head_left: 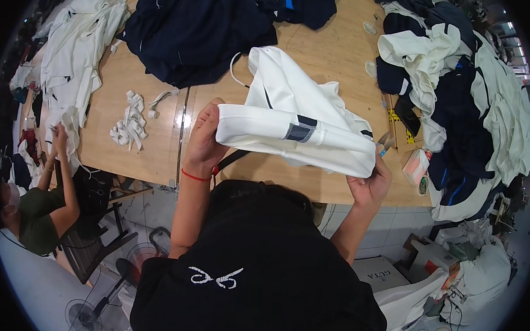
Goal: Trimming loose threads and inspecting white athletic shorts in a garment factory.
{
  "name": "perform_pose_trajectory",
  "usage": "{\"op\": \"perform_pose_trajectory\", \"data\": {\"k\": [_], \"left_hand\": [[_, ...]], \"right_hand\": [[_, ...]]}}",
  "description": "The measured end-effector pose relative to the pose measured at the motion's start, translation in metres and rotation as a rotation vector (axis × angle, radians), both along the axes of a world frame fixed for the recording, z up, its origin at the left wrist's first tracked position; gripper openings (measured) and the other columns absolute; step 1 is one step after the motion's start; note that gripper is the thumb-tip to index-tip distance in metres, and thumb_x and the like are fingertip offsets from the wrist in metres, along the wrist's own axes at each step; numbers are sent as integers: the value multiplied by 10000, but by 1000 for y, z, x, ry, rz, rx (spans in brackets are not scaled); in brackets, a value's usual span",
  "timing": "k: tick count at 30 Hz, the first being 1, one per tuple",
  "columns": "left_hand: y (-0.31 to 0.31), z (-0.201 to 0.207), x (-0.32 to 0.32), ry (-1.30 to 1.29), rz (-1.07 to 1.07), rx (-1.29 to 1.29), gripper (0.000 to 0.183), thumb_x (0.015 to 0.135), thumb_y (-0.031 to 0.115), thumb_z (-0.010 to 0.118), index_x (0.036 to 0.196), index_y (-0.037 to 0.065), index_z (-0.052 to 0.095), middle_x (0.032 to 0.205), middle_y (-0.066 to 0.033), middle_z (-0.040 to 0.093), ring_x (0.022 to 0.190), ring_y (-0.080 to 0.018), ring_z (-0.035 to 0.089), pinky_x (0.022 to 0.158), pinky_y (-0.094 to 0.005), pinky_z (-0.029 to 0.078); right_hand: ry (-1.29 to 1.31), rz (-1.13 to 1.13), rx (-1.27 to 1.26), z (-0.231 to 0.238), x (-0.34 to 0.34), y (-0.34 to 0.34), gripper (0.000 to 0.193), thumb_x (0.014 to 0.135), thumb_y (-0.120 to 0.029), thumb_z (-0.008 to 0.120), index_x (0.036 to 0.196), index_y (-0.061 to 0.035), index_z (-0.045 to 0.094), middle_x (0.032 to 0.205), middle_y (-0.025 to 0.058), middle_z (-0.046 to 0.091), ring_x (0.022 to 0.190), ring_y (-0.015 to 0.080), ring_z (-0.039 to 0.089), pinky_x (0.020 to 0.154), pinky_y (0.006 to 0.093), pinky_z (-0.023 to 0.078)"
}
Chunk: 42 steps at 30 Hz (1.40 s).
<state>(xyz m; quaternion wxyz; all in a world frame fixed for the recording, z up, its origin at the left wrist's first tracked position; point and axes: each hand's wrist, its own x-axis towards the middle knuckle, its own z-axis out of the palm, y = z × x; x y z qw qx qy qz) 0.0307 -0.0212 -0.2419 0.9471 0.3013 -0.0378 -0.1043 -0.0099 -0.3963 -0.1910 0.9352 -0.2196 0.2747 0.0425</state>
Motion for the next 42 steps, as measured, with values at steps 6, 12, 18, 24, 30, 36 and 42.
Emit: {"op": "perform_pose_trajectory", "data": {"k": [6, 12, 18, 24, 30, 36, 42], "left_hand": [[-5, 10, -2, -11, 77, -50, 276, 1134, 351, 523, 1018, 103, 557, 1008, -69, 736, 953, -164, 733, 857, -330, 603], [0, -2, 1, -36, -20, -260, 277, 1162, 278, 429, 1288, 89, 588, 1270, -153, 710, 1230, -290, 685, 1066, -471, 554], [-22, -6, 17, 198, 61, -582, 356, 1102, 69, 476, 1422, -75, 531, 1421, -187, 636, 1358, -259, 605, 1191, -392, 483], [-24, -2, 17, 254, 34, -752, 413, 1094, 23, 449, 1483, -115, 459, 1452, -210, 609, 1381, -269, 590, 1201, -387, 486], [-27, 14, 14, 193, 30, -592, 494, 1076, 15, 463, 1550, -96, 384, 1506, -196, 561, 1385, -258, 588, 1203, -380, 482], [-26, 15, 12, 124, -9, -558, 528, 1058, 25, 501, 1560, -78, 374, 1507, -191, 553, 1391, -254, 582, 1196, -379, 485], [-3, -1, 5, 120, -106, -22, 300, 1043, 105, 618, 1313, -26, 626, 1217, -106, 711, 1139, -163, 693, 970, -292, 563]], "right_hand": [[-154, 40, -272, 18, -5, 11, 167, 1081, -161, 602, 1165, -15, 601, 1048, 34, 670, 907, 139, 679, 733, 322, 587], [-108, -21, -355, 26, -3, 20, 137, 1090, -139, 580, 1138, -13, 605, 977, 30, 655, 839, 131, 659, 698, 314, 575], [-9, 107, 214, -26, 5, -10, 168, 1099, -138, 543, 1186, -33, 640, 886, 26, 667, 554, 78, 479, 402, 220, 285], [2, 97, 294, -30, 5, -9, 164, 1103, -135, 536, 1193, -37, 632, 901, 30, 684, 563, 71, 485, 404, 208, 291], [-32, 96, 265, -30, 4, -15, 188, 1107, -143, 530, 1225, -40, 635, 930, 31, 688, 571, 74, 484, 411, 203, 289], [-69, 105, 208, -21, 4, -12, 213, 1116, -179, 522, 1234, -42, 636, 1010, 51, 713, 615, 85, 517, 429, 213, 312], [26, 19, -16, 7, 4, 6, 202, 1114, -188, 542, 1193, -33, 644, 993, 51, 705, 697, 113, 595, 478, 238, 402]]}}
